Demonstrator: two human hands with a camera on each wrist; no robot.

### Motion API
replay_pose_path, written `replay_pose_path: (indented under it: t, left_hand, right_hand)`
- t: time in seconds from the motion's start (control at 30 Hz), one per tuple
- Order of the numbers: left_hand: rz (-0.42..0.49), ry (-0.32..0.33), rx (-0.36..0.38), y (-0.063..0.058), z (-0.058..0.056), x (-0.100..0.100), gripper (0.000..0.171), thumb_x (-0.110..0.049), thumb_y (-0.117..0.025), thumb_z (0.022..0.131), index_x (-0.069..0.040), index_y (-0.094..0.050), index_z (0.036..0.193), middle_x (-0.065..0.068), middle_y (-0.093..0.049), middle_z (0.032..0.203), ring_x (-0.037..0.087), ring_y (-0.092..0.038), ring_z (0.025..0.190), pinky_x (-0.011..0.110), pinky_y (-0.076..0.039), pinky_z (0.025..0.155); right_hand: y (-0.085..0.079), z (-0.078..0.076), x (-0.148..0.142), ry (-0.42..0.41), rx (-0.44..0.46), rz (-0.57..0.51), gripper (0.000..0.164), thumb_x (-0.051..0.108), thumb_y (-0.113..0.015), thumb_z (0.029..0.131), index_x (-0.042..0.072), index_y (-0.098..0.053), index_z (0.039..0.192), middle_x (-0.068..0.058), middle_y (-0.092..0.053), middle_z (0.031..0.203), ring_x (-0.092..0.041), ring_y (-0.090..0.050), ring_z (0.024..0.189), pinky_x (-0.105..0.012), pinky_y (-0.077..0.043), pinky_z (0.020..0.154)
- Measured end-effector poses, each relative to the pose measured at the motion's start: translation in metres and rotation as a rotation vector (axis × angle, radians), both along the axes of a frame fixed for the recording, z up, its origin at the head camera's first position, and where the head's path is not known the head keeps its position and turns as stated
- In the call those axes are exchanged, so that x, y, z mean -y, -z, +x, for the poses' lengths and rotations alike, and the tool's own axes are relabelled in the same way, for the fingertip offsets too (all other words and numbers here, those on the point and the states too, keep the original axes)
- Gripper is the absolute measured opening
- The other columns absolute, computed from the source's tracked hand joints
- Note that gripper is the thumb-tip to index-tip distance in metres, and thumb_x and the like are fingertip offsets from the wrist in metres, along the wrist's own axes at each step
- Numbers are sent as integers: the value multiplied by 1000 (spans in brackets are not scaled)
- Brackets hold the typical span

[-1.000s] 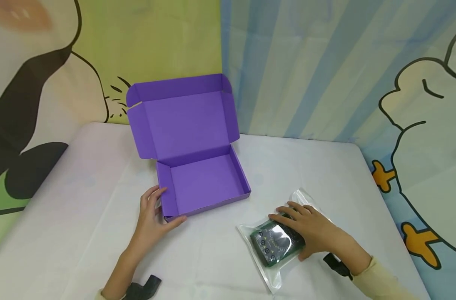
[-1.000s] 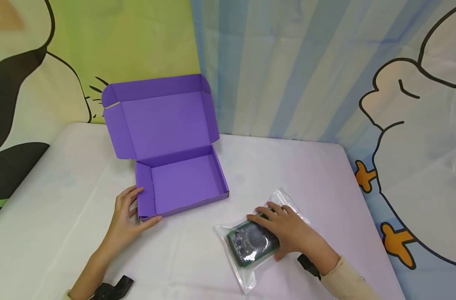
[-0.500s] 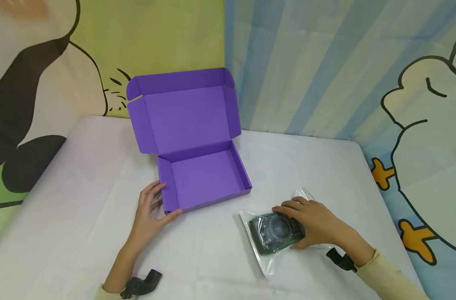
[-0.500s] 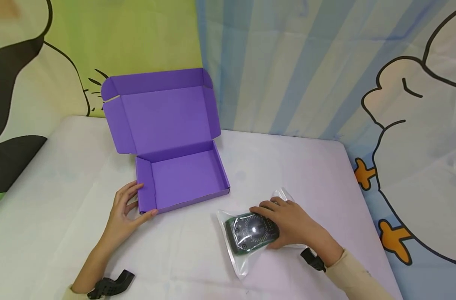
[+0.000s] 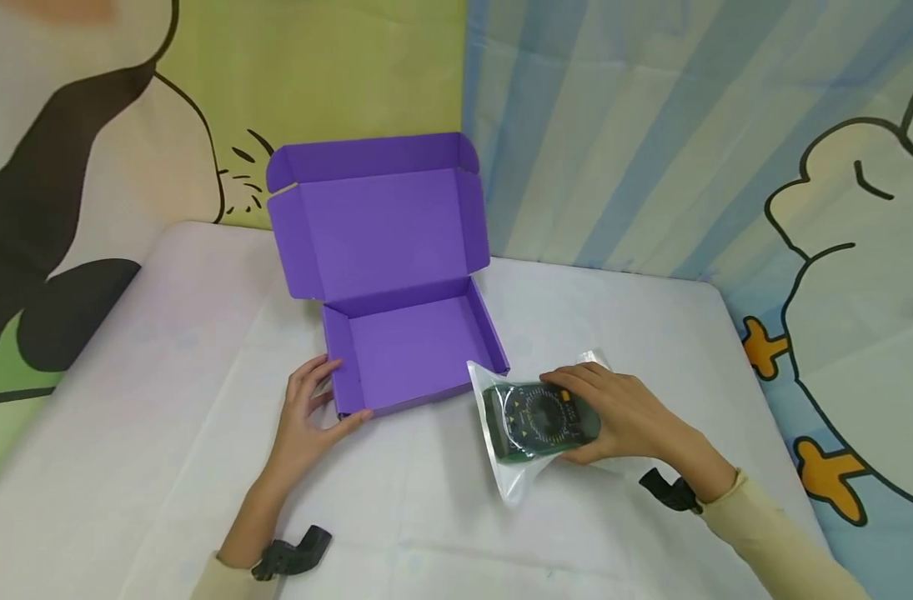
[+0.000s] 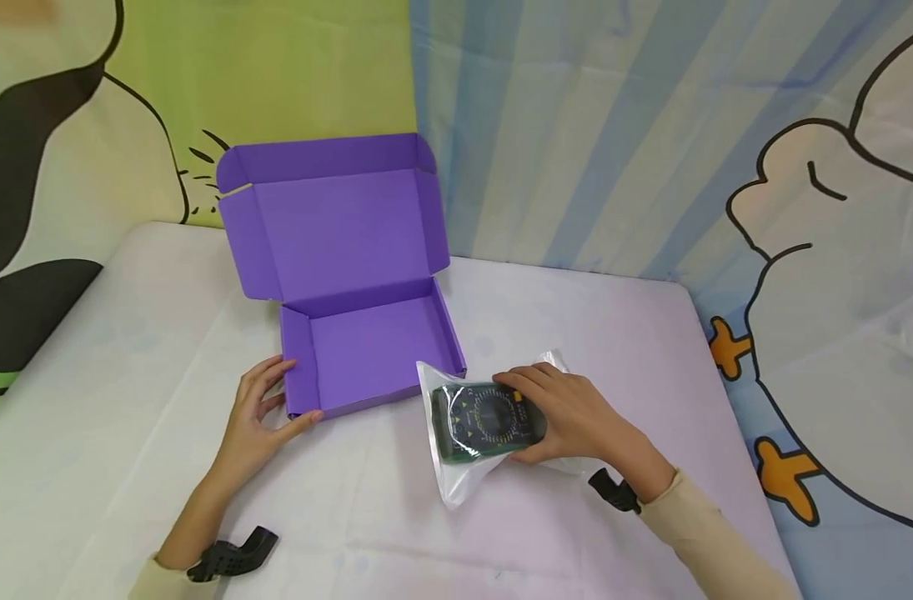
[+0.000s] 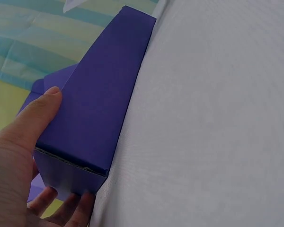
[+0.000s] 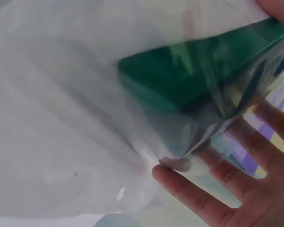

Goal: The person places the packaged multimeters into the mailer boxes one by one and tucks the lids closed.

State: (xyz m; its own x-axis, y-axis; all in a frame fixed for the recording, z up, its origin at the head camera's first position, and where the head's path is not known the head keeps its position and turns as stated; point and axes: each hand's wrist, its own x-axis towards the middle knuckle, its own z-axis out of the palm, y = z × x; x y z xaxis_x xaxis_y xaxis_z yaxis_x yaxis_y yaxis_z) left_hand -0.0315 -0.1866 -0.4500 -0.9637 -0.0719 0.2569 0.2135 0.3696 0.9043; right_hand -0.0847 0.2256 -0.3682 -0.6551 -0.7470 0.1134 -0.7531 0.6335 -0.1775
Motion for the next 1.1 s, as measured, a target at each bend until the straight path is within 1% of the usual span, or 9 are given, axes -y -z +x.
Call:
replay_pose_path:
  t: [0.07, 0.17, 0.3, 0.37, 0.5, 0.7, 0.93, 1.1]
  left_hand:
    - [3, 0, 12, 6, -1, 3, 79, 5, -84, 69, -1, -48, 139, 18, -31, 149, 5, -38, 124, 9, -41, 96]
    - [2, 5, 17, 10, -2, 5, 78, 1, -85, 70, -4, -49, 139, 14, -32, 149, 10, -39, 125, 9, -42, 97]
    - [1, 11, 1, 8, -2, 7, 77, -2, -86, 70, -4, -50, 138, 13, -33, 148, 21, -42, 127, 11, -43, 97]
    - [-5, 11, -3, 7, -2, 8, 77, -2, -86, 70, -4, -50, 137, 13, -33, 148, 24, -43, 127, 11, -43, 97]
    - [-8, 15, 7, 7, -2, 8, 77, -2, -86, 70, -4, -50, 138, 14, -33, 148, 25, -43, 126, 12, -44, 97]
    - [12, 20, -6, 10, -2, 7, 76, 0, -85, 70, -3, -50, 137, 16, -33, 148, 30, -43, 126, 11, -43, 97]
    - [17, 17, -1, 11, -1, 6, 75, -1, -85, 71, -4, -51, 137, 16, -34, 148, 33, -45, 126, 11, -44, 97]
    - [14, 6, -7, 11, -1, 5, 76, -1, -86, 69, -3, -52, 136, 16, -35, 147, 33, -46, 125, 12, -45, 96]
  right_hand:
    - [1, -2, 4, -10, -11, -11, 95, 58, -86, 57, 19, -51, 137, 0, -58, 131, -22, -56, 116, -38, -57, 70]
    - [-1, -6, 9, -18, -36, -34, 96, 58, -85, 58, 19, -51, 138, 0, -58, 130, -21, -56, 116, -36, -56, 67]
    - [-4, -11, 18, -16, -61, -71, 98, 58, -85, 58, 18, -50, 140, -2, -58, 131, -21, -57, 115, -36, -56, 67]
    - [-6, -12, 23, -16, -65, -84, 98, 58, -86, 58, 18, -49, 140, -3, -59, 131, -22, -58, 114, -35, -56, 67]
    - [-8, -16, 31, -20, -72, -83, 98, 60, -85, 57, 19, -51, 140, -3, -60, 130, -21, -58, 114, -34, -56, 64]
    - [-11, -26, 47, -45, -78, -90, 98, 56, -88, 55, 19, -52, 138, -3, -60, 129, -21, -58, 115, -35, -56, 63]
    - [-12, -34, 67, -72, -53, -166, 100, 52, -90, 54, 18, -52, 140, -3, -58, 133, -21, -56, 119, -35, -57, 66]
    - [-13, -40, 83, -99, -19, -231, 99, 53, -90, 56, 17, -51, 141, -3, -57, 136, -21, -53, 123, -37, -58, 74]
